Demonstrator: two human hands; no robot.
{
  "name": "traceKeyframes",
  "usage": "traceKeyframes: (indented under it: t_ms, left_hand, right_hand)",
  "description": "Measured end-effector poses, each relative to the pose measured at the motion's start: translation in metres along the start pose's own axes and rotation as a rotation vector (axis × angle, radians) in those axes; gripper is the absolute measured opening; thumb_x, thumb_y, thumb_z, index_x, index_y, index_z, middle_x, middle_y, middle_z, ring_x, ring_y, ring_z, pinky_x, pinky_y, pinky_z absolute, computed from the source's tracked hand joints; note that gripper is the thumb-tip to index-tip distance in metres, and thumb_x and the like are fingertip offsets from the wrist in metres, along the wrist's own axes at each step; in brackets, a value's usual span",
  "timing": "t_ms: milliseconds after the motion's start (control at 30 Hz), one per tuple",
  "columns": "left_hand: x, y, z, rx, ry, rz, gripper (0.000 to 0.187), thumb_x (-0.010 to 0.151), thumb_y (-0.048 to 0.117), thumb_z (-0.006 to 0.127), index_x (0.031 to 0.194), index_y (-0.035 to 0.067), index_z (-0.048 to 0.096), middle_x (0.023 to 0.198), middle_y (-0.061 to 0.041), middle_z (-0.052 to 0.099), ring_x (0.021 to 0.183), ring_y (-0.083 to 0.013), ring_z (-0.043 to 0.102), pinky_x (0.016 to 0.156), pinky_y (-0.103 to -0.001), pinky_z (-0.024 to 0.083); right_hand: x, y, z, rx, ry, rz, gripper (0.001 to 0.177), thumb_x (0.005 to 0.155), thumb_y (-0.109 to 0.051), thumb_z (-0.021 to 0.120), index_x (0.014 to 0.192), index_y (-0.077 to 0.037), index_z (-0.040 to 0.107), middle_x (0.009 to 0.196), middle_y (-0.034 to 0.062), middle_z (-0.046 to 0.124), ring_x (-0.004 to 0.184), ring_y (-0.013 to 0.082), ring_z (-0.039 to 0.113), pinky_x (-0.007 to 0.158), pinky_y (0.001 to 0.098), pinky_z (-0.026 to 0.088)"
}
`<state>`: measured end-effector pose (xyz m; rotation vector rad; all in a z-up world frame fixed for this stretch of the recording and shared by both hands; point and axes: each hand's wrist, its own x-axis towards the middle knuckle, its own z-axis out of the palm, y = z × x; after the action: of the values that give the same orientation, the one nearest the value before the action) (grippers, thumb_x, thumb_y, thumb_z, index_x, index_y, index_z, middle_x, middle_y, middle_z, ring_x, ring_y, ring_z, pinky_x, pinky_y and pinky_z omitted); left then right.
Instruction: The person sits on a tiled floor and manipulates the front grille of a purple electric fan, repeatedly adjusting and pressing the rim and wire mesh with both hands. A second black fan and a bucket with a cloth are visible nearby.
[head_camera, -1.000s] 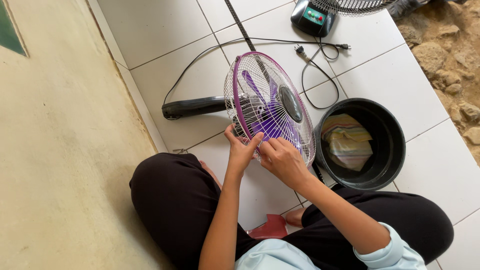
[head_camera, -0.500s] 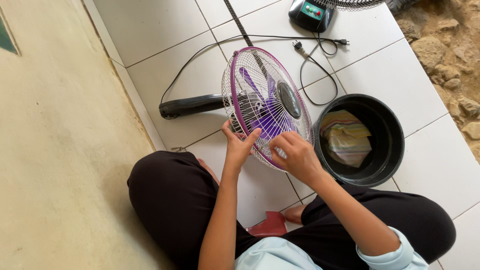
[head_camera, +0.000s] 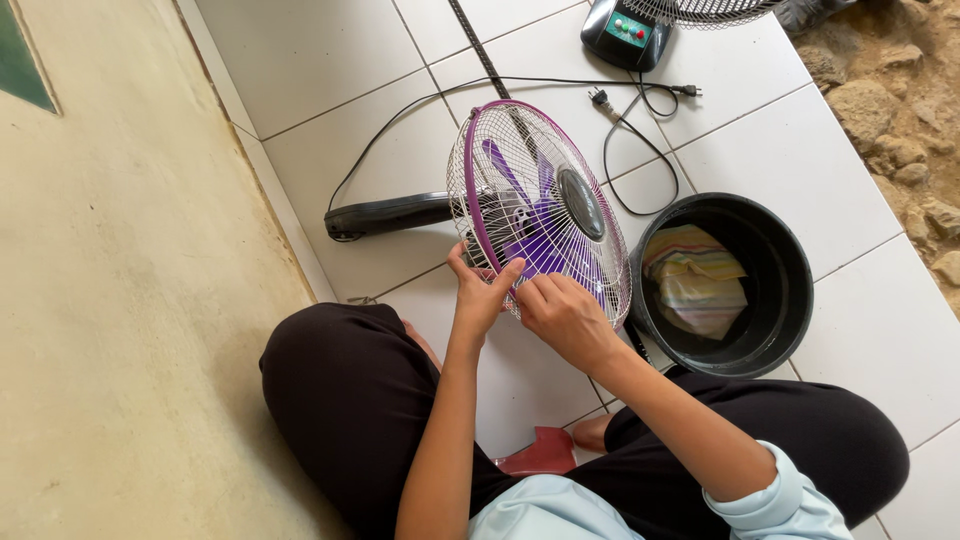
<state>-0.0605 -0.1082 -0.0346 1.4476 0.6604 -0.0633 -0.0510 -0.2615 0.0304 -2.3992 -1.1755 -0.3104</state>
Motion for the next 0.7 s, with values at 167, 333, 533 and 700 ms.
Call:
traceKeyframes:
  t_ms: [167, 333, 533, 700]
  left_hand:
    - [-0.0008, 0.0003, -0.0007, -0.013, -0.012, 0.002, 0.095, 0.078, 0.038, 0.082, 0.146, 0.015, 0.020, 0.094, -0.007, 0.061, 0.077, -0.0136, 0.066, 0.054, -0.029, 0.057]
    - [-0.0021, -0.0002, -0.0003, -0.021, -0.023, -0.003, 0.095, 0.078, 0.038, 0.082, 0.145, 0.014, 0.020, 0.094, -0.007, 0.062, 0.076, -0.0135, 0.067, 0.053, -0.028, 0.057]
    - [-0.0026, 0.0000, -0.0001, -0.032, -0.030, -0.005, 0.094, 0.079, 0.039, 0.081, 0.145, 0.015, 0.019, 0.095, -0.007, 0.063, 0.076, -0.0138, 0.068, 0.054, -0.029, 0.058]
    - [-0.0016, -0.0019, 0.0002, -0.017, -0.029, -0.009, 0.096, 0.079, 0.039, 0.082, 0.146, 0.015, 0.018, 0.095, -0.007, 0.062, 0.077, -0.0131, 0.067, 0.054, -0.029, 0.059]
  right_hand:
    - [-0.0006, -0.0037, 0.0052, 0.134, -0.052, 0.229, 0.015, 0.080, -0.008, 0.072, 0.085, -0.005, 0.058, 0.078, 0.0075, 0.062, 0.074, 0.0263, 0.063, 0.069, 0.0403, 0.052]
    - [-0.0026, -0.0055, 0.0053, 0.129, -0.065, 0.255, 0.015, 0.083, -0.010, 0.070, 0.086, -0.004, 0.057, 0.078, 0.0090, 0.062, 0.074, 0.0271, 0.064, 0.069, 0.0413, 0.052]
    - [-0.0043, -0.0072, 0.0081, 0.113, -0.090, 0.270, 0.015, 0.084, -0.011, 0.070, 0.086, -0.004, 0.057, 0.079, 0.0100, 0.062, 0.074, 0.0277, 0.064, 0.069, 0.0418, 0.052]
    - [-0.0064, -0.0036, 0.0079, 0.116, -0.066, 0.220, 0.013, 0.083, -0.008, 0.069, 0.088, -0.004, 0.058, 0.080, 0.0098, 0.062, 0.075, 0.0278, 0.063, 0.070, 0.0419, 0.052]
